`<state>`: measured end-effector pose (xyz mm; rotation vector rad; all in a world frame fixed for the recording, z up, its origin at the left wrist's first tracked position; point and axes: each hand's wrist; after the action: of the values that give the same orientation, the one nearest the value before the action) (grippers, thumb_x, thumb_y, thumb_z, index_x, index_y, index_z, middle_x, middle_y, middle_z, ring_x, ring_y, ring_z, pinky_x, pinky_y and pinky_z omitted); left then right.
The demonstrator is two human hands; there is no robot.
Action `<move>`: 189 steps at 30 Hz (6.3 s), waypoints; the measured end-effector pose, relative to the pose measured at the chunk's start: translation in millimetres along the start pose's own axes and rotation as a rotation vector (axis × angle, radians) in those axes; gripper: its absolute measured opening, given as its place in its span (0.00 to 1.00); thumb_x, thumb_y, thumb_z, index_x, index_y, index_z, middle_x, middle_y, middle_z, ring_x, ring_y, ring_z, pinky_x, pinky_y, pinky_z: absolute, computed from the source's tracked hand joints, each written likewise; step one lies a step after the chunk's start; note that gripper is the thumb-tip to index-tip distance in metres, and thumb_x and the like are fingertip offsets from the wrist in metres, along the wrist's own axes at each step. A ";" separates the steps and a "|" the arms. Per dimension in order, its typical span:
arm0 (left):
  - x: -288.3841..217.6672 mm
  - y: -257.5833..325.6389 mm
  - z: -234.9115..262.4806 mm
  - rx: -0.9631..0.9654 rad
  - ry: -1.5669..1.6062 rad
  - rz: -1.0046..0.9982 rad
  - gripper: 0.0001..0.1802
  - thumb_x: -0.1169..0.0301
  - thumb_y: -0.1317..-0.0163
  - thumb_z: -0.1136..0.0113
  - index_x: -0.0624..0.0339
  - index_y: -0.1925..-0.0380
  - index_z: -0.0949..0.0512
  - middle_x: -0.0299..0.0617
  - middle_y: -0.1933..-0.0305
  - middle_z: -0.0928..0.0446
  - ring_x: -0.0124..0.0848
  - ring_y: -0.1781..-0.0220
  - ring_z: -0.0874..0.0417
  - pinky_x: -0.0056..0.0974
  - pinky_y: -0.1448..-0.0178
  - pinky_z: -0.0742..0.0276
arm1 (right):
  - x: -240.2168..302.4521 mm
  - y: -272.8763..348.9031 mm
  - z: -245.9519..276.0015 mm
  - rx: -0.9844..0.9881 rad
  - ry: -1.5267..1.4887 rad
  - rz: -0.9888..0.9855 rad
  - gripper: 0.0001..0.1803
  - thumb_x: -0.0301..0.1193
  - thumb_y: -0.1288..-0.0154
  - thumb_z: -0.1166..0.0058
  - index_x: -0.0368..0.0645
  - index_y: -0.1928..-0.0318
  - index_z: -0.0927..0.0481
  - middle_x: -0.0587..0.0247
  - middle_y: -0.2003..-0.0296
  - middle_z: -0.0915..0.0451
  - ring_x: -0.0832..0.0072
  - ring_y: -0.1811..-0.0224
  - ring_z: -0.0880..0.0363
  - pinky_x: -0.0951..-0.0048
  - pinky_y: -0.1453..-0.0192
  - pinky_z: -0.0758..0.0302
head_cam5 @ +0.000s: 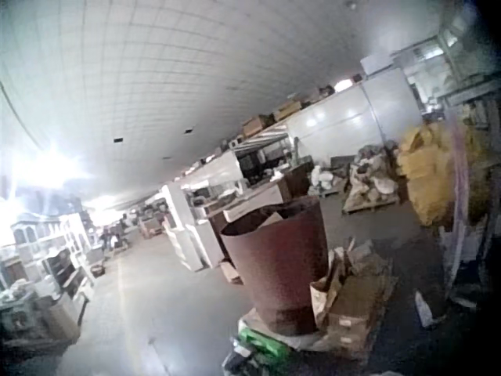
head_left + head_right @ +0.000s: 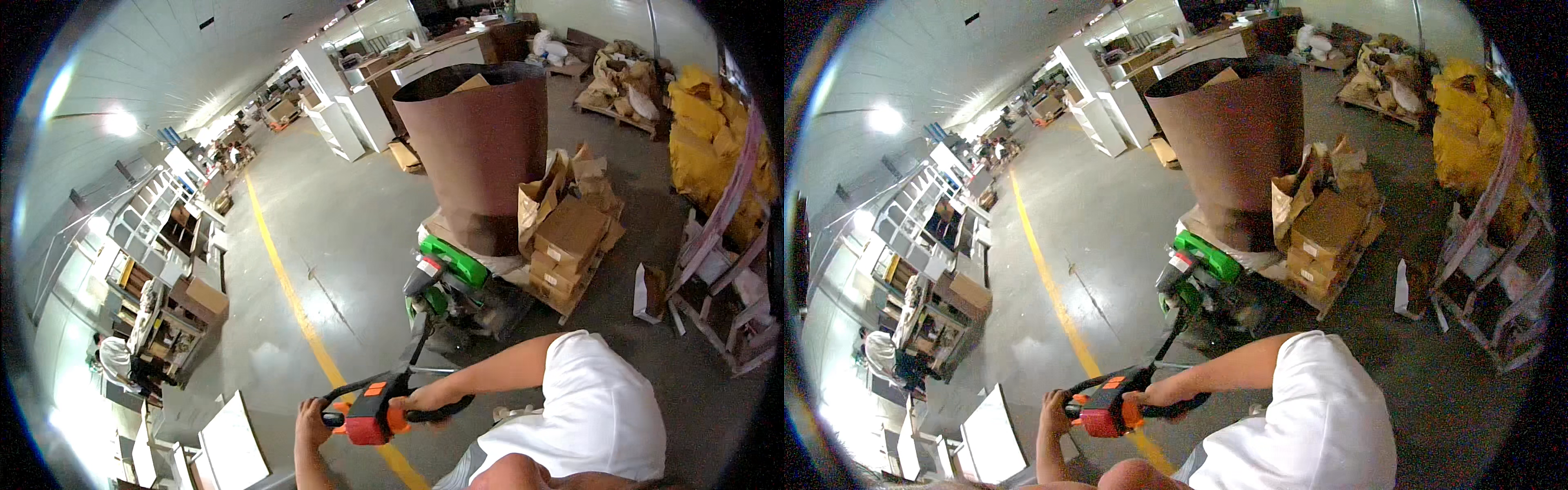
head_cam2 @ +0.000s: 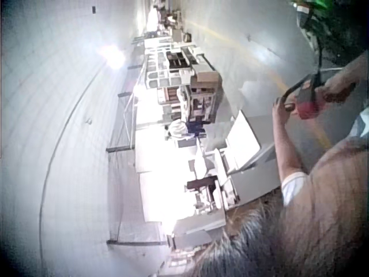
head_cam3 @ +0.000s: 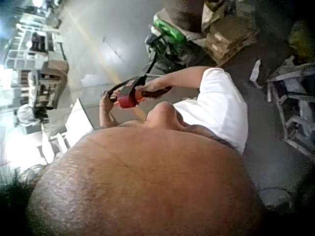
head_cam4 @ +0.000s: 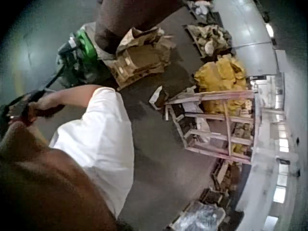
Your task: The person operates an electric pallet jack through a warehouse and then touches a large white sack by hand.
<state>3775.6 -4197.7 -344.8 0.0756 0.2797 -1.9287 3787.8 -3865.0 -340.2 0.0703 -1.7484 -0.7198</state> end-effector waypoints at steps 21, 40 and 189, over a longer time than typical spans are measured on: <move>448.9 -585.8 -20.2 0.052 0.201 -0.555 0.25 0.66 0.62 0.28 0.61 0.62 0.26 0.52 0.54 0.25 0.51 0.53 0.23 0.44 0.53 0.25 | 263.1 -412.3 253.5 -0.712 -0.207 0.266 0.44 0.78 0.55 0.65 0.44 0.82 0.33 0.64 0.90 0.34 0.73 0.89 0.32 0.70 0.83 0.36; 457.1 -826.9 -8.5 0.092 0.352 -1.121 0.19 0.68 0.68 0.31 0.60 0.72 0.25 0.46 0.61 0.22 0.52 0.44 0.27 0.52 0.43 0.33 | 359.2 -503.9 394.5 -0.978 -0.620 0.320 0.49 0.75 0.48 0.84 0.50 0.43 0.37 0.61 0.77 0.29 0.76 0.88 0.31 0.75 0.84 0.31; -89.3 -1426.0 -960.6 0.488 1.113 -1.074 0.16 0.76 0.49 0.47 0.48 0.59 0.25 0.47 0.48 0.28 0.49 0.46 0.28 0.44 0.45 0.29 | -402.6 -468.6 1195.2 -2.279 -0.422 0.211 0.61 0.51 0.51 0.35 0.39 0.33 0.67 0.52 0.60 0.24 0.68 0.69 0.22 0.69 0.71 0.23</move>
<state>2410.3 -3406.9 -1033.9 1.6305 0.6525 -2.7785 2696.1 -3569.3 -1068.8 -1.7938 -0.3405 -2.1502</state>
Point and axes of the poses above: each hand's wrist, its own y-axis away from the middle knuckle, its own z-axis out of the back of the hand, x = y × z
